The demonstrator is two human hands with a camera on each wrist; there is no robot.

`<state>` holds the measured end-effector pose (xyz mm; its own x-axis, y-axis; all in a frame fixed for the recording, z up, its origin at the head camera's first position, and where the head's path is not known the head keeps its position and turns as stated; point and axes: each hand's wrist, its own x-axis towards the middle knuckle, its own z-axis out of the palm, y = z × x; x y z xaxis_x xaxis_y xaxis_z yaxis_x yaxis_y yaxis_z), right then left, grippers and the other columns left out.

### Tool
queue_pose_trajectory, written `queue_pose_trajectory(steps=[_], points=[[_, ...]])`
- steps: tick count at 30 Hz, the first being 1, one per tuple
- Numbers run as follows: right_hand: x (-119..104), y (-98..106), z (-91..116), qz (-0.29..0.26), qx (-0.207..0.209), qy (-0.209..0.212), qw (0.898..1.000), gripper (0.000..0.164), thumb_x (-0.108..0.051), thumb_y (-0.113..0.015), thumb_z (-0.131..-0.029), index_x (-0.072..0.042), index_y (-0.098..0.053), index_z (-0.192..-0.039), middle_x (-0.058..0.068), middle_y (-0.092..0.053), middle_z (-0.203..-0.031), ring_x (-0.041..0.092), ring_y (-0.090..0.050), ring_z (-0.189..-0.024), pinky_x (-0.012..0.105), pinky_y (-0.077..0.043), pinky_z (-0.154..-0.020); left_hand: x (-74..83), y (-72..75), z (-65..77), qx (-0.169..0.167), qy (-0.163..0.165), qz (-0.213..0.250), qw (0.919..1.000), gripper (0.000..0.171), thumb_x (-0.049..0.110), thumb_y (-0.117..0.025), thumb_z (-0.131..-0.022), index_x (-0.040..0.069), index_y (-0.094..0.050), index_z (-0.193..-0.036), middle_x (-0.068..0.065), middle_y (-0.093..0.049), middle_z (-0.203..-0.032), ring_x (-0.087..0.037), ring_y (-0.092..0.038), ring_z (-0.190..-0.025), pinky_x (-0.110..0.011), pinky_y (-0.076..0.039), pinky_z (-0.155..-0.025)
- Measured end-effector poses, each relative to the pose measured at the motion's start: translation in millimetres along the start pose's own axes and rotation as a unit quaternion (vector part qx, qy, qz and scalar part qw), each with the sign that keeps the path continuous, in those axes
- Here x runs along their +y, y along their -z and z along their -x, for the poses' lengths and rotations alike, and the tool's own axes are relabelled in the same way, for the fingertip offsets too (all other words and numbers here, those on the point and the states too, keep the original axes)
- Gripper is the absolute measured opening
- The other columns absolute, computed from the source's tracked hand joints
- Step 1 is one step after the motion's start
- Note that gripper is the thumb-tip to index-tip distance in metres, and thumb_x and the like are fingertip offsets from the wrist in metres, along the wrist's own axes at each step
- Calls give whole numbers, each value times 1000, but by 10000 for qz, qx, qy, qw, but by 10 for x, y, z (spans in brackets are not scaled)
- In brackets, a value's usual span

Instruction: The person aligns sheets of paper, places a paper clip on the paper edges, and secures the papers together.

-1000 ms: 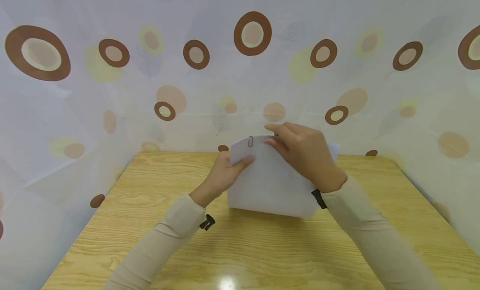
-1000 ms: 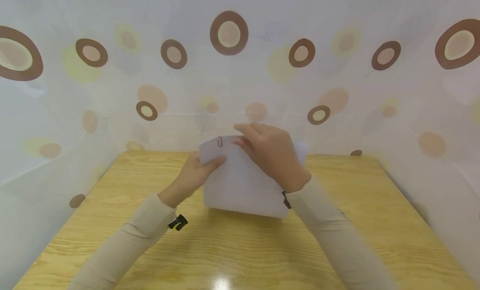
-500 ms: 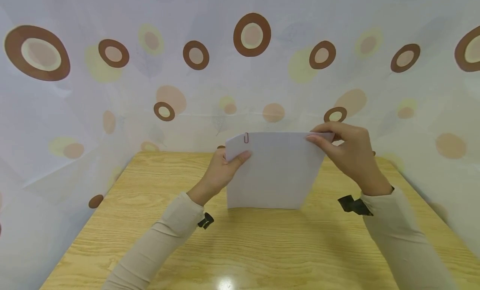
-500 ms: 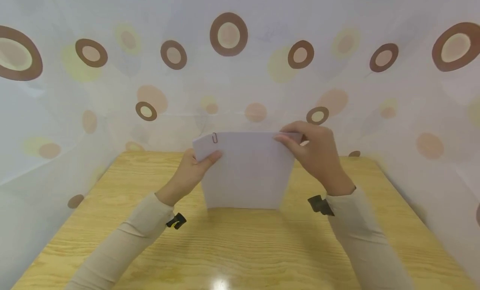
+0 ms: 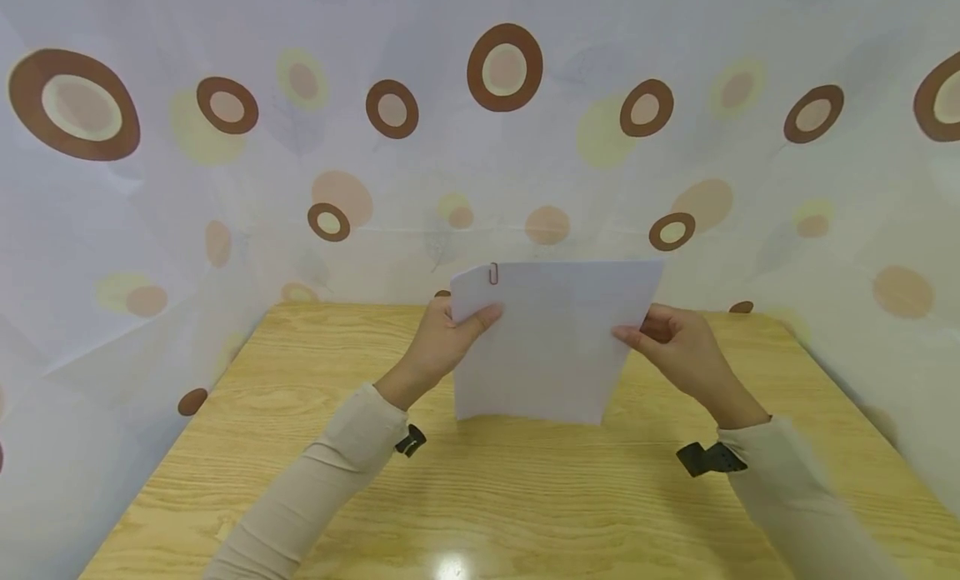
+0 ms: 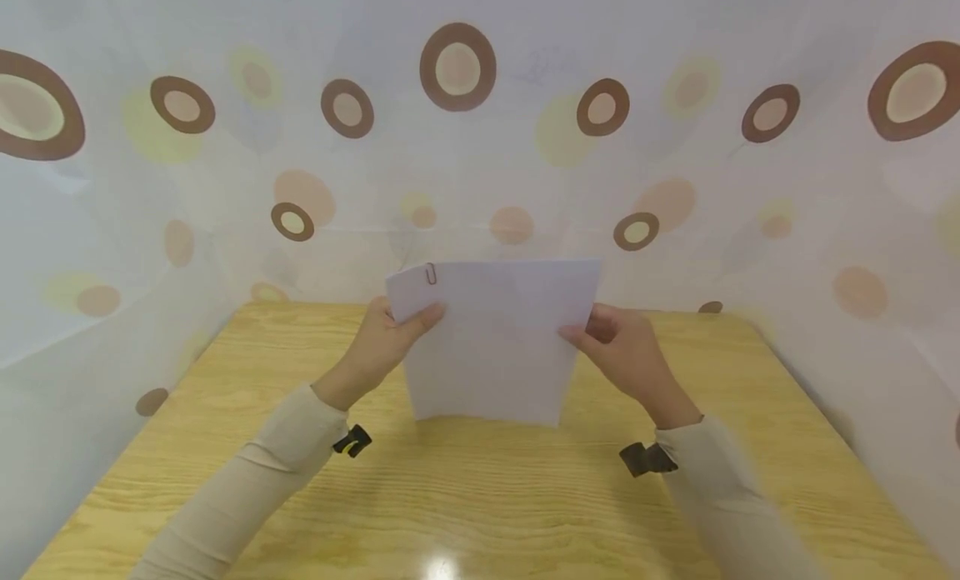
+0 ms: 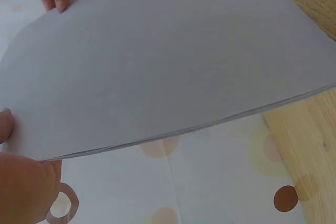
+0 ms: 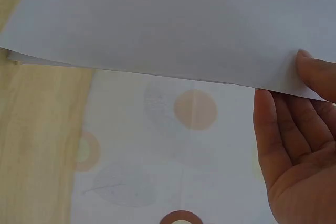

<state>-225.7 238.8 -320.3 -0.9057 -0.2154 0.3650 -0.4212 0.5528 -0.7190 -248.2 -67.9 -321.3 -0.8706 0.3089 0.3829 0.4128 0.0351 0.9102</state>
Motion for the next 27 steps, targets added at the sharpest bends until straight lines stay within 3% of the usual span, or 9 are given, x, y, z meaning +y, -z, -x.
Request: queue_pose_trajectory(steps=[3, 7, 10, 14, 18, 23, 27], points=[[127, -99, 50, 65, -211, -89, 9997, 29, -22, -65, -93, -2, -67, -114, 14, -71, -102, 0, -66, -91, 16, -51, -77, -72, 38, 36, -124, 346, -337, 9988, 28, 18, -64, -93, 2, -66, -115, -14, -69, -113, -24, -67, -100, -40, -53, -86], [297, -217, 98, 89, -447, -201, 9988, 29, -21, -64, -94, -1, -67, -115, 13, -71, -102, 16, -69, -91, 22, -53, -75, -281, 130, 115, -667, 719, -486, 9940, 30, 18, -62, -95, 2, -63, -121, -13, -67, -118, -26, -64, -109, -42, -50, -92], [430, -293, 142, 261, -718, -265, 9967, 26, -22, -62, -95, -1, -69, -110, 12, -72, -99, 24, -68, -88, 27, -54, -72, -466, 202, 212, -1146, 1010, -590, 9865, 32, 15, -58, -97, -1, -60, -125, -16, -64, -122, -28, -61, -114, -44, -47, -96], [584, -370, 217, 429, -1102, -267, 9926, 24, -22, -58, -97, -3, -70, -105, 11, -71, -99, 29, -67, -87, 33, -54, -72, -681, 255, 357, -1512, 1513, -865, 9730, 34, 16, -52, -100, -2, -58, -128, -16, -62, -126, -28, -59, -116, -42, -48, -96], [671, -423, 272, 313, -1243, -156, 9916, 22, -19, -56, -98, -3, -69, -105, 12, -69, -101, 31, -66, -87, 32, -55, -72, -829, 262, 463, -1661, 1639, -940, 9678, 36, 17, -46, -102, -4, -55, -130, -18, -60, -128, -30, -60, -115, -41, -50, -93], [702, -459, 288, 177, -1261, 121, 9918, 19, -13, -55, -98, 0, -69, -101, 10, -69, -92, 29, -66, -82, 29, -55, -68, -911, 221, 512, -1627, 1511, -1140, 9684, 38, 19, -46, -103, -1, -52, -134, -18, -60, -128, -30, -60, -114, -41, -51, -90], [685, -466, 300, 84, -1282, 107, 9917, 19, -11, -53, -99, 1, -67, -104, 8, -68, -91, 20, -65, -80, 30, -56, -68, -921, 185, 525, -1612, 1440, -1085, 9703, 40, 22, -42, -104, -2, -50, -134, -18, -61, -126, -29, -61, -112, -39, -53, -88]])
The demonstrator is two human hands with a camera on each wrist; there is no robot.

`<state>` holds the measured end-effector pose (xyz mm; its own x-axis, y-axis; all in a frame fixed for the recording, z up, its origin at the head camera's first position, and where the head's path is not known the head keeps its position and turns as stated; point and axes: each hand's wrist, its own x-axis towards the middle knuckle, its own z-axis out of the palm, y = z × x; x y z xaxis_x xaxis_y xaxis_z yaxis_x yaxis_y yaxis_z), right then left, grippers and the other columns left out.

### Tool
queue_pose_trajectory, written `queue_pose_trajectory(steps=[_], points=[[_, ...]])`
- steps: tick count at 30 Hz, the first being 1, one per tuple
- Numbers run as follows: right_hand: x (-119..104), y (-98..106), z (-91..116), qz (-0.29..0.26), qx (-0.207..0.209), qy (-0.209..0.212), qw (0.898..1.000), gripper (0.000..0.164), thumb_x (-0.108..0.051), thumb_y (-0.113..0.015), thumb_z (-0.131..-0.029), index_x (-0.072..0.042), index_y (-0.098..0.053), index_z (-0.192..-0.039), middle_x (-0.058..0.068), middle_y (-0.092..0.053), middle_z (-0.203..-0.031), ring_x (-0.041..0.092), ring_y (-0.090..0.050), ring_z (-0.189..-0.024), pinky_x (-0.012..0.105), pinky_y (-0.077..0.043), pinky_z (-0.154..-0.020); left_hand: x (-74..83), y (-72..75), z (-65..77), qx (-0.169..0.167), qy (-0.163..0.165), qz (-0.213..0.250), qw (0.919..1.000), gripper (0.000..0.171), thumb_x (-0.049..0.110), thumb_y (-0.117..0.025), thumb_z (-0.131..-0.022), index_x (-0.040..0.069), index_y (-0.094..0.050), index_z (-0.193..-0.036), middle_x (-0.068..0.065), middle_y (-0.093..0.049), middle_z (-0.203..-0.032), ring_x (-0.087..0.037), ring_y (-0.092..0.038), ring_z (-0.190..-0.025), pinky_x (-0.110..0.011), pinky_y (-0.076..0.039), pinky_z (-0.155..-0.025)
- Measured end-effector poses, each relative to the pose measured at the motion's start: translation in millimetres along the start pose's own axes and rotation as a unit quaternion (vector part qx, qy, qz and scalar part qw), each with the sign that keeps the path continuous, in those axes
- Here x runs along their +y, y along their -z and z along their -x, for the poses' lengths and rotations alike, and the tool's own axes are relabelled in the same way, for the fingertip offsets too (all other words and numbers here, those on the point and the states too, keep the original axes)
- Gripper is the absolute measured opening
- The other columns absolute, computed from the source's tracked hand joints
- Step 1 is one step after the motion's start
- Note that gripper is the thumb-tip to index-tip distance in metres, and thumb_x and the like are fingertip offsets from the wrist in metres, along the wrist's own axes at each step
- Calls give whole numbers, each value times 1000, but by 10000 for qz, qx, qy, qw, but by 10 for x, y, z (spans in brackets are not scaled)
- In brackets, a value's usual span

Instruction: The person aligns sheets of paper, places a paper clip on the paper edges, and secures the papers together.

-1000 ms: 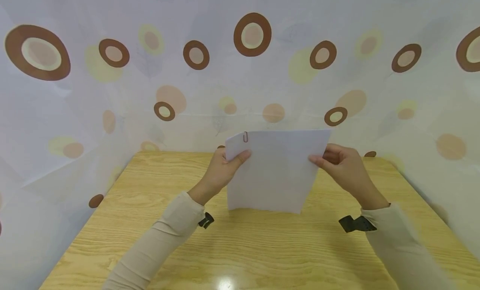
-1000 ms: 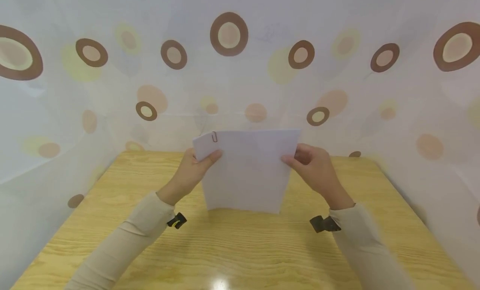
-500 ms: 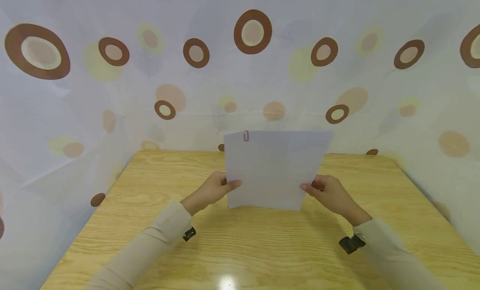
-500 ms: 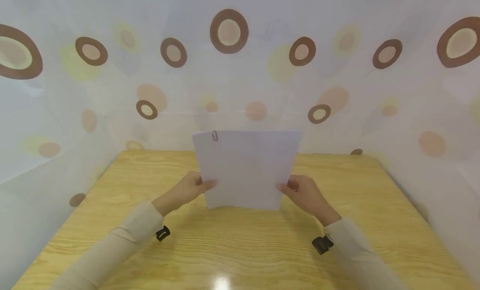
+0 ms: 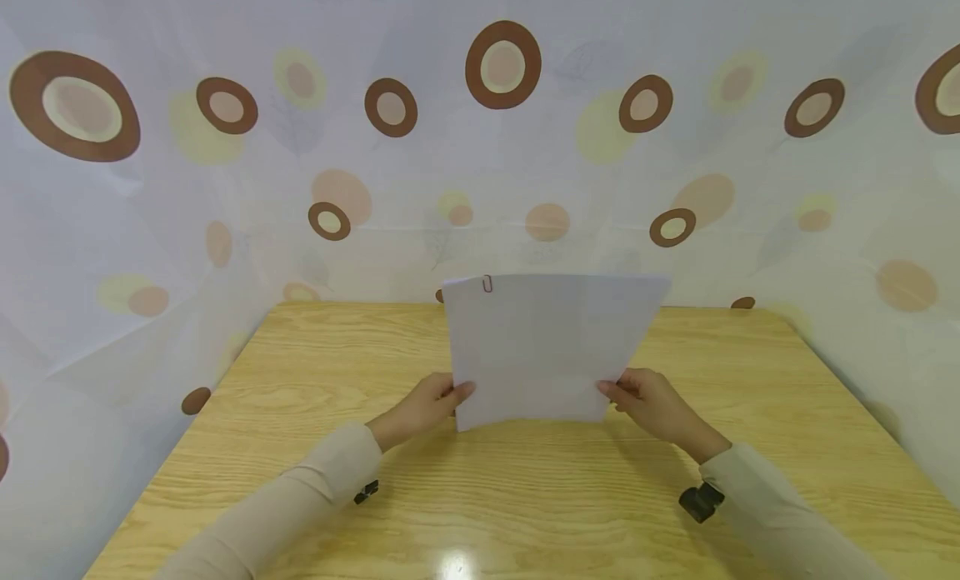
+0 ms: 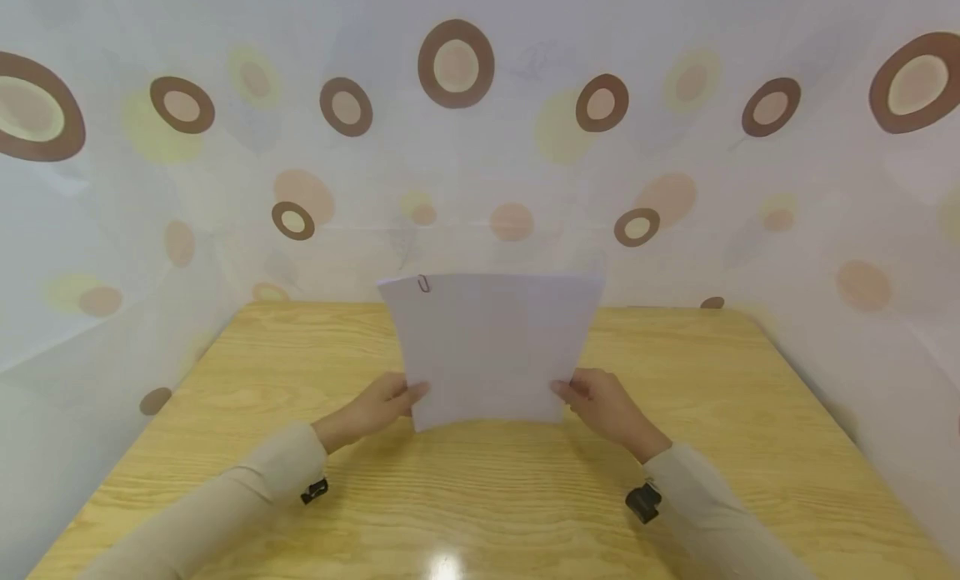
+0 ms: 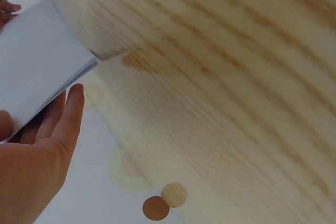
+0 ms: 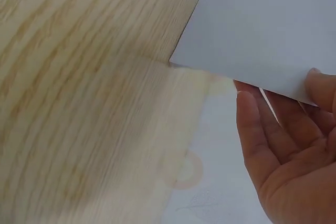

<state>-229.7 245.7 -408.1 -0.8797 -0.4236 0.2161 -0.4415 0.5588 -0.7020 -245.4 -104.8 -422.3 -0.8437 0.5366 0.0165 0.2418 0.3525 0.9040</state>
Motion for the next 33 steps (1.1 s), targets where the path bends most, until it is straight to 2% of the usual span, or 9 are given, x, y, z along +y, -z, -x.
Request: queue_pose_trajectory(steps=[4, 8, 11, 18, 21, 28, 33], points=[[-12, -4, 7, -168, -10, -120, 9998, 20, -11, -50, -100, 2, -66, -101, 7, -64, -81, 15, -62, -73, 33, -56, -66, 10, -24, 9, 121, -125, -26, 9998, 42, 26, -39, -105, -5, -53, -129, -16, -65, -116, -24, -64, -103, -33, -54, -83], [-43, -3, 31, -272, 38, -404, 9988, 24, -16, -51, -101, 2, -64, -91, 7, -59, -70, 17, -59, -65, 34, -54, -61, 26, -44, 37, 204, -108, -25, 9997, 43, 30, -39, -105, -4, -55, -128, -15, -66, -114, -22, -64, -102, -33, -54, -83], [-47, -16, 50, -299, 112, -581, 9978, 26, -20, -53, -100, 1, -64, -90, 6, -60, -67, 18, -59, -62, 33, -53, -57, 37, -57, 60, 224, -54, 15, 9997, 43, 30, -41, -104, -4, -56, -126, -15, -67, -113, -22, -65, -101, -33, -54, -84], [-19, -61, 87, -213, 163, -741, 9969, 34, -27, -55, -98, -3, -55, -74, 9, -59, -62, 12, -50, -52, 26, -44, -47, 66, -72, 117, 322, 55, -66, 9994, 38, 31, -46, -102, -1, -64, -115, -8, -69, -95, -13, -63, -82, -34, -55, -72], [-37, -64, 102, -167, 138, -831, 9963, 38, -28, -57, -98, -2, -51, -70, 9, -60, -60, 10, -48, -49, 24, -40, -43, 67, -77, 129, 384, 125, 11, 9992, 36, 30, -50, -101, 0, -64, -114, -7, -70, -92, -13, -65, -79, -33, -56, -70], [-26, -91, 81, -78, 67, -1177, 9930, 34, -26, -62, -95, -4, -53, -70, 6, -58, -58, 11, -50, -48, 23, -43, -44, 32, -68, 117, 236, 252, 3, 9994, 34, 26, -50, -101, -1, -62, -117, -8, -69, -92, -13, -65, -80, -30, -56, -70], [8, -106, 70, 53, -117, -1431, 9896, 33, -28, -64, -93, -7, -56, -70, 2, -57, -57, 11, -49, -50, 22, -39, -44, 14, -57, 86, 55, 508, -208, 9985, 30, 24, -48, -102, 0, -62, -113, -4, -64, -81, -12, -60, -71, -30, -53, -65]])
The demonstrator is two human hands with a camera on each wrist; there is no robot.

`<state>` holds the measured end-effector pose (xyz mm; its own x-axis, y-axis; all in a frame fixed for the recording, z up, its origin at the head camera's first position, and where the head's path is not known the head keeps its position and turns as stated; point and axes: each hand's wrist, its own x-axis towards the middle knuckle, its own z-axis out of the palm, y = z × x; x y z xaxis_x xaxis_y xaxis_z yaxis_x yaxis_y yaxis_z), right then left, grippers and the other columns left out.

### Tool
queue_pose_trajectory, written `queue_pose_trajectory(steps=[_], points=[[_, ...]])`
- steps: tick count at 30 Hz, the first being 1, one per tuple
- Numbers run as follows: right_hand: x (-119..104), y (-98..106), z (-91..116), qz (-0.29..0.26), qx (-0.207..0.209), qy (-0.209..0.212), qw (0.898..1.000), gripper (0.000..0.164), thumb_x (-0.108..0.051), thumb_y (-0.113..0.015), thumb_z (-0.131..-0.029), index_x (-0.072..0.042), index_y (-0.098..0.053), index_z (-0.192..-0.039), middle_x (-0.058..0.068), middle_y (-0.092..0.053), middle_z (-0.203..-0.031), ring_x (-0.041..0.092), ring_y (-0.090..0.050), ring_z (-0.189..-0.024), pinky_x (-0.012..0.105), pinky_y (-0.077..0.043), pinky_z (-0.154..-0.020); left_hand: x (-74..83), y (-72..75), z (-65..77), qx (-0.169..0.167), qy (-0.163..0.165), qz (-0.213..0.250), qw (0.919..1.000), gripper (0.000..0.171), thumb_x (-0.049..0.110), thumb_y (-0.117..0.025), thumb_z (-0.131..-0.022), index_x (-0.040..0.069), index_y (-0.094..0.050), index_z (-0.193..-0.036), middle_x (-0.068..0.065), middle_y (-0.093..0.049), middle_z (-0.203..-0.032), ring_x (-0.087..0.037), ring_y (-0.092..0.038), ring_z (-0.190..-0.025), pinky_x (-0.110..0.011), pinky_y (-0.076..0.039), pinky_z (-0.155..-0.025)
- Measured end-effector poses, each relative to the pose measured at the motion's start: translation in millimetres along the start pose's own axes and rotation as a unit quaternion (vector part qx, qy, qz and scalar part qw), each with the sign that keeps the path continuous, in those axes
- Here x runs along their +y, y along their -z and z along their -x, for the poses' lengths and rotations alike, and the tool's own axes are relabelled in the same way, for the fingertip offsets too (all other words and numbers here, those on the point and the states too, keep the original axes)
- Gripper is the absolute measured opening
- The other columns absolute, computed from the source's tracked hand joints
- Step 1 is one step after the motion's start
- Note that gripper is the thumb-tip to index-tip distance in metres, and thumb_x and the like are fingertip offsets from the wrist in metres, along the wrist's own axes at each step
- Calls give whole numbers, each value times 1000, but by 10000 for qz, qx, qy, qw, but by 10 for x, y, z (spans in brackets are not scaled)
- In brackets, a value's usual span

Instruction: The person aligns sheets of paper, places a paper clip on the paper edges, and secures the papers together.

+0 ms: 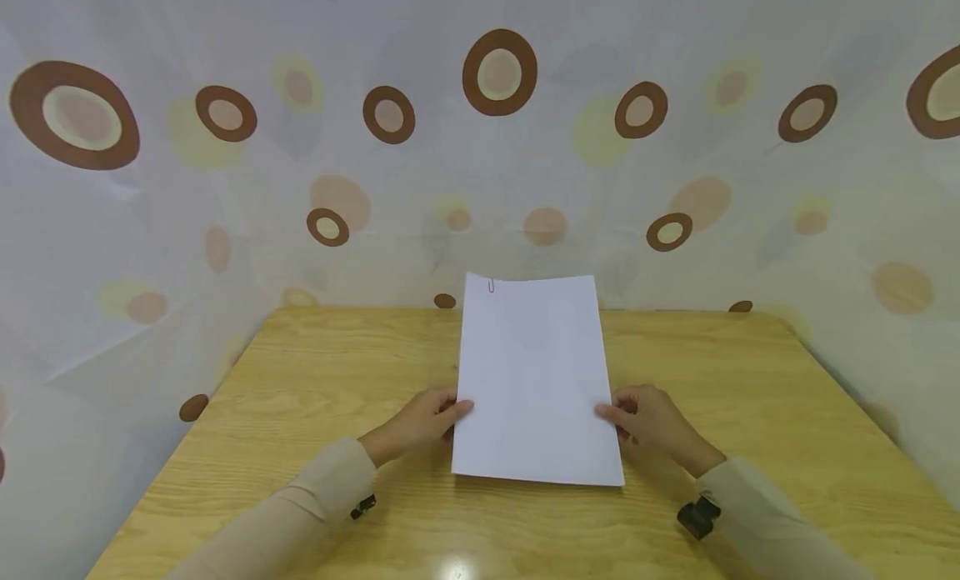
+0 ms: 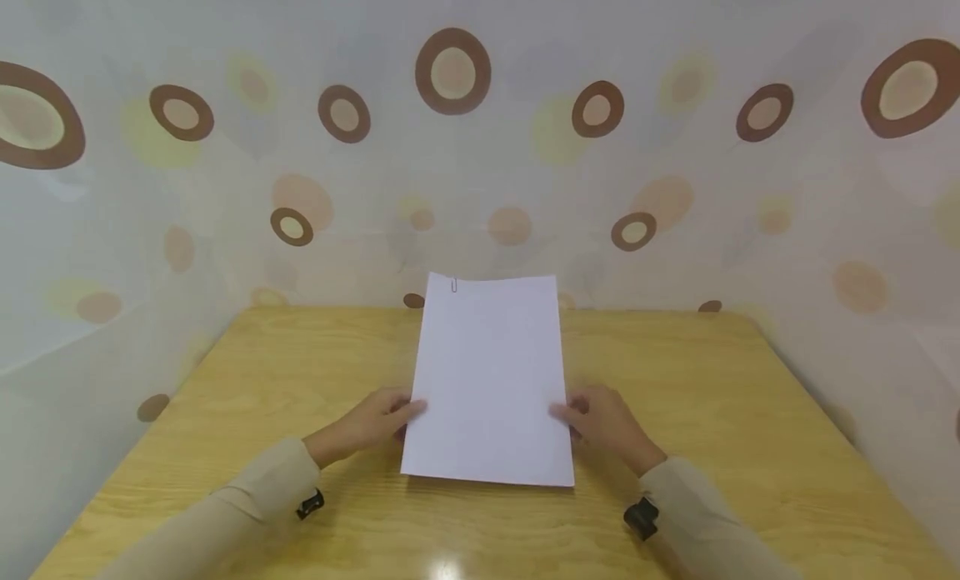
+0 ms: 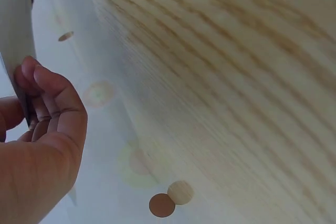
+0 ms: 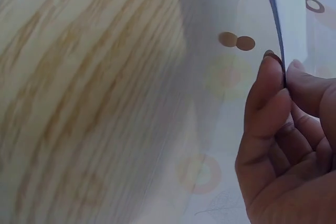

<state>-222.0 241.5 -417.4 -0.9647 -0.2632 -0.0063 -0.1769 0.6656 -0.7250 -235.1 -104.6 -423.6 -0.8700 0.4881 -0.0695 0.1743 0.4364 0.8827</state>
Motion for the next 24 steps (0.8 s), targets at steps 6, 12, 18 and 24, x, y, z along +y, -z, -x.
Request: queue_pose_trajectory(steps=[6, 12, 18, 24], points=[[85, -46, -31, 399, -108, 146, 9990, 34, -27, -62, -94, -9, -54, -67, -1, -54, -56, 11, -48, -52, 23, -39, -46, -42, -22, -42, -238, 119, -137, 9995, 26, 19, -45, -103, 0, -62, -104, -3, -60, -73, -14, -55, -65, -27, -48, -60], [154, -83, -72, 756, -171, 311, 9965, 35, -28, -63, -94, -11, -52, -65, -5, -48, -56, 10, -44, -53, 23, -37, -50, -83, -70, -66, -348, 186, -350, 9986, 26, 20, -46, -103, -1, -62, -99, -3, -62, -75, -11, -55, -64, -25, -48, -57], [183, -122, -99, 853, -229, 358, 9954, 32, -25, -65, -92, -11, -53, -65, -6, -46, -58, 10, -43, -54, 23, -36, -50, -124, -98, -86, -449, 232, -493, 9975, 26, 20, -46, -103, 1, -61, -94, -2, -60, -72, -11, -55, -62, -24, -47, -56], [167, -126, -99, 1021, -240, 434, 9935, 33, -24, -66, -91, -11, -52, -63, -6, -46, -56, 9, -42, -52, 22, -33, -49, -126, -101, -123, -499, 199, -695, 9961, 27, 19, -47, -102, 3, -58, -83, -1, -56, -64, -11, -49, -55, -22, -41, -53]])
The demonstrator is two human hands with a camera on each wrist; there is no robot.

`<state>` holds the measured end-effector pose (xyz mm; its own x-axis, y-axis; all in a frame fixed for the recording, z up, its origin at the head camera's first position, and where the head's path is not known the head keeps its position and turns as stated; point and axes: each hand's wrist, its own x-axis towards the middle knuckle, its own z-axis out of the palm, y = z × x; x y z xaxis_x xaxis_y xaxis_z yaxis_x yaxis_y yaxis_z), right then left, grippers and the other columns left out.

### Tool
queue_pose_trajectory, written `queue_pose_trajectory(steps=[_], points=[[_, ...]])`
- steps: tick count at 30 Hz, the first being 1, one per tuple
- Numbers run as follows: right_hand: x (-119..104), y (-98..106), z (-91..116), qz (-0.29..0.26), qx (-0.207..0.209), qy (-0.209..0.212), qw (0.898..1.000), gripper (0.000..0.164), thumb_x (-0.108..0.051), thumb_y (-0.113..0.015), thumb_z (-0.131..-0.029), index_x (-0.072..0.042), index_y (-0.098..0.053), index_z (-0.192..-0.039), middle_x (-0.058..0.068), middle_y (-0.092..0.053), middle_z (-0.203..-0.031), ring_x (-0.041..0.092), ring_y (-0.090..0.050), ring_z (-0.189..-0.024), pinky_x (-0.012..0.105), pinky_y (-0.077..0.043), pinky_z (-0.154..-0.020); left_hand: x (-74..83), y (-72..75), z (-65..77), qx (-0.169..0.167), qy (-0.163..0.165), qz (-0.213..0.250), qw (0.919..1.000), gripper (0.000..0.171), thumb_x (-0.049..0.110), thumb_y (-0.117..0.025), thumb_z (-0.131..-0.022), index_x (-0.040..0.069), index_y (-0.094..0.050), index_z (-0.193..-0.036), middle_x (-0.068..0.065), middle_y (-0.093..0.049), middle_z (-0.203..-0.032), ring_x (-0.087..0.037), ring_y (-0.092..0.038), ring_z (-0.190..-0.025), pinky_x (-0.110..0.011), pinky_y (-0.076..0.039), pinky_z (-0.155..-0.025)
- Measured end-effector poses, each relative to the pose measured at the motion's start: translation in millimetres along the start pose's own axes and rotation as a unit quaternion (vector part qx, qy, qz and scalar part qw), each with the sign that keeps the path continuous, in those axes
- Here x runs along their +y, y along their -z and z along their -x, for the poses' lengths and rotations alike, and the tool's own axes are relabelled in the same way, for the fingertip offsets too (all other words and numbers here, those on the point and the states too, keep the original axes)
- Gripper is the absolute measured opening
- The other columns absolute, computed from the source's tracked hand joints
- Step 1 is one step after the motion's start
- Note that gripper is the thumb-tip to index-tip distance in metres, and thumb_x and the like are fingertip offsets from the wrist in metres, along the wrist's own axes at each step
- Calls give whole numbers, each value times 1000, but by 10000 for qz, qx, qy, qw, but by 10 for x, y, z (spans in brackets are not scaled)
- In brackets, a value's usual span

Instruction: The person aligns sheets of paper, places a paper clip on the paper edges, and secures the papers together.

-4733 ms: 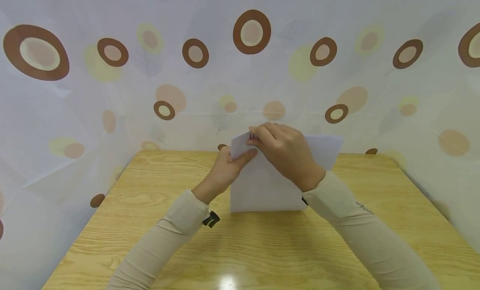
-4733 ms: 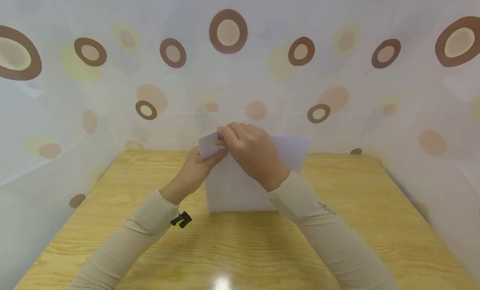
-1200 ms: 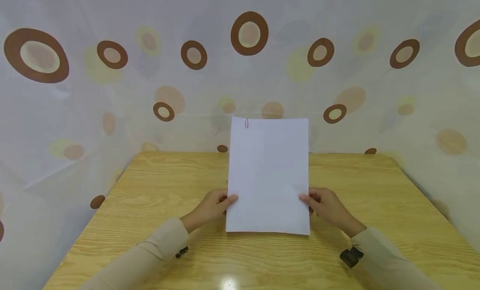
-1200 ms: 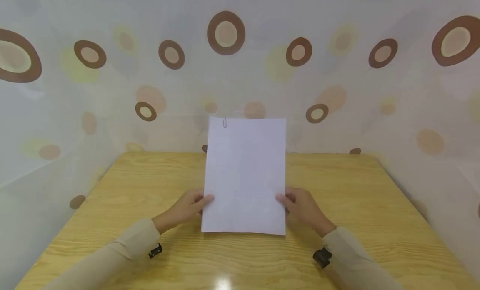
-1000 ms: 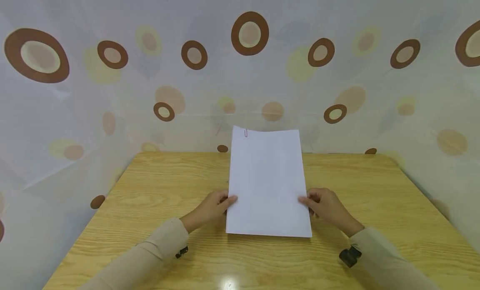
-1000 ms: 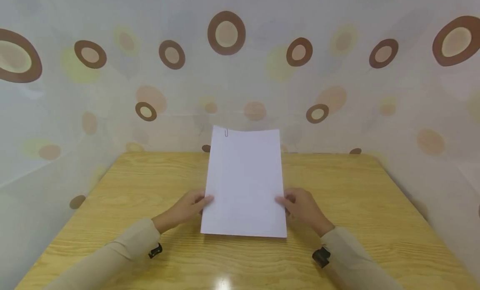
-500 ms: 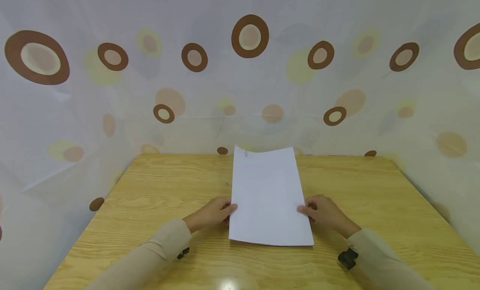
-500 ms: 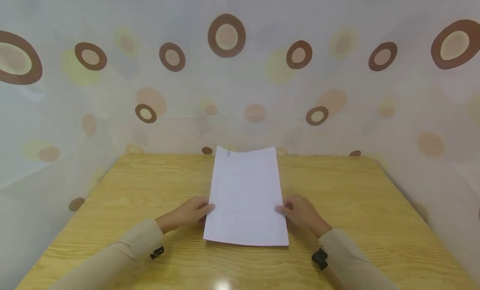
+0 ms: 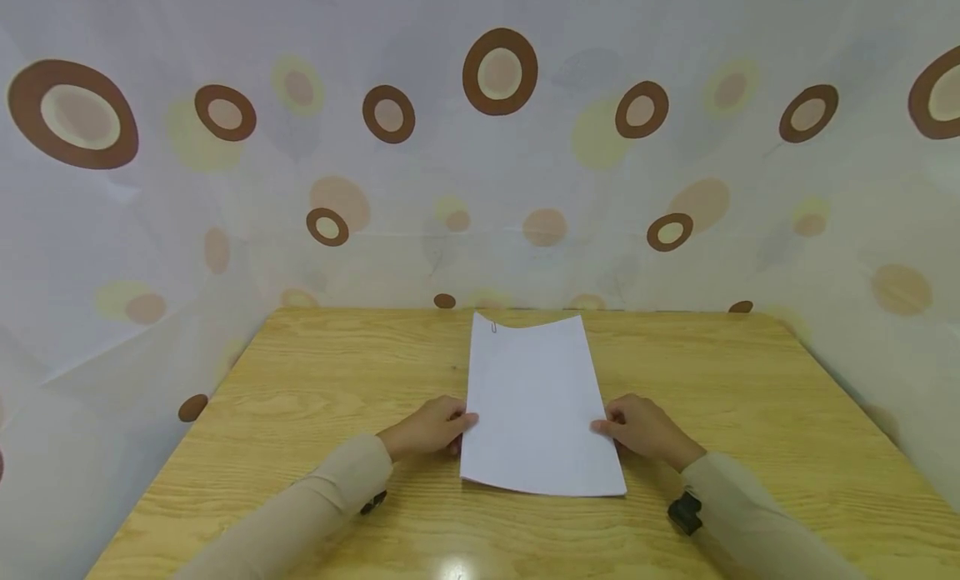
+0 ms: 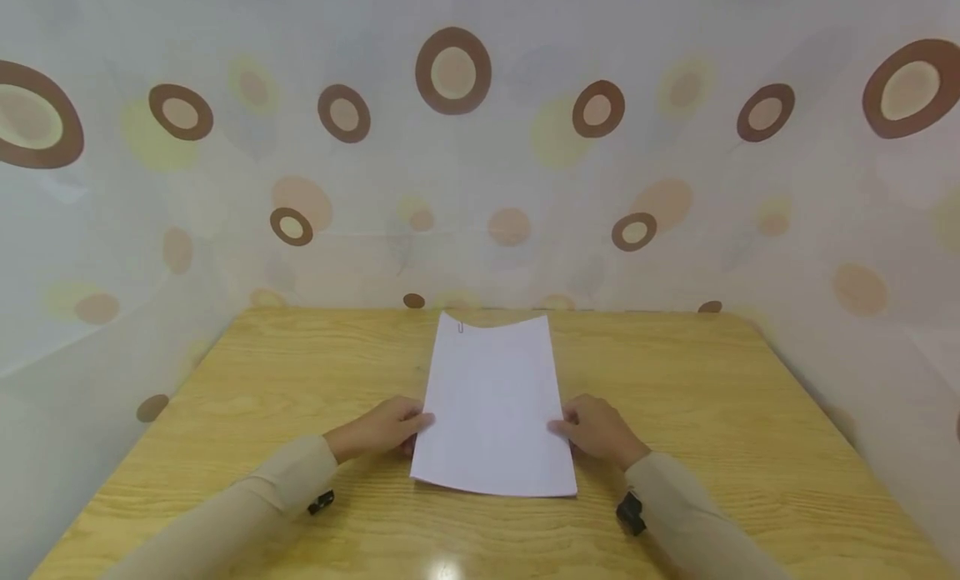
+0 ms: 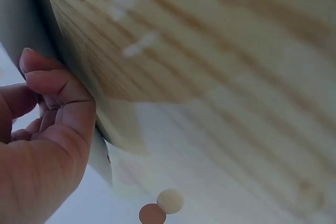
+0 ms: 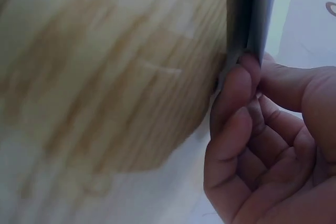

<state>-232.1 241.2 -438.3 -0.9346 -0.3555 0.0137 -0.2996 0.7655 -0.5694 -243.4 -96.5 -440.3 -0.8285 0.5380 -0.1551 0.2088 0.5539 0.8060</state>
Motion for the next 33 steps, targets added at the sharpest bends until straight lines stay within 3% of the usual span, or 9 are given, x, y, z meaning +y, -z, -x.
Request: queue_pose_trajectory(steps=[7, 15, 25, 33], points=[[-47, 8, -16, 440, 4, -183, 9989, 31, -22, -68, -89, -11, -55, -63, -4, -49, -56, 10, -42, -51, 25, -34, -48, 20, 19, -85, -211, 124, -280, 9993, 32, 15, -48, -102, 3, -59, -73, -1, -55, -58, -10, -50, -51, -22, -42, -52], [-81, 1, -59, 954, -171, -609, 9934, 30, -23, -69, -88, -10, -55, -65, -2, -49, -59, 12, -41, -52, 25, -32, -49, 75, 21, -141, -337, 533, -635, 9960, 32, 13, -49, -101, 3, -60, -72, -2, -57, -57, -10, -52, -48, -21, -45, -51], [-96, 9, -54, 1315, -330, -630, 9888, 28, -26, -67, -89, -9, -55, -70, -1, -49, -64, 13, -42, -56, 25, -33, -50, 139, 14, -162, -314, 857, -1094, 9898, 33, 14, -52, -100, 3, -60, -70, -3, -59, -55, -9, -53, -47, -19, -41, -47], [-165, 8, -58, 1654, -463, -902, 9810, 36, -29, -66, -91, -12, -51, -62, -3, -41, -57, 11, -37, -52, 24, -27, -47, 196, -17, -175, -110, 1123, -1871, 9758, 29, 21, -55, -98, 5, -56, -74, -2, -57, -52, -11, -48, -43, -21, -41, -45]])
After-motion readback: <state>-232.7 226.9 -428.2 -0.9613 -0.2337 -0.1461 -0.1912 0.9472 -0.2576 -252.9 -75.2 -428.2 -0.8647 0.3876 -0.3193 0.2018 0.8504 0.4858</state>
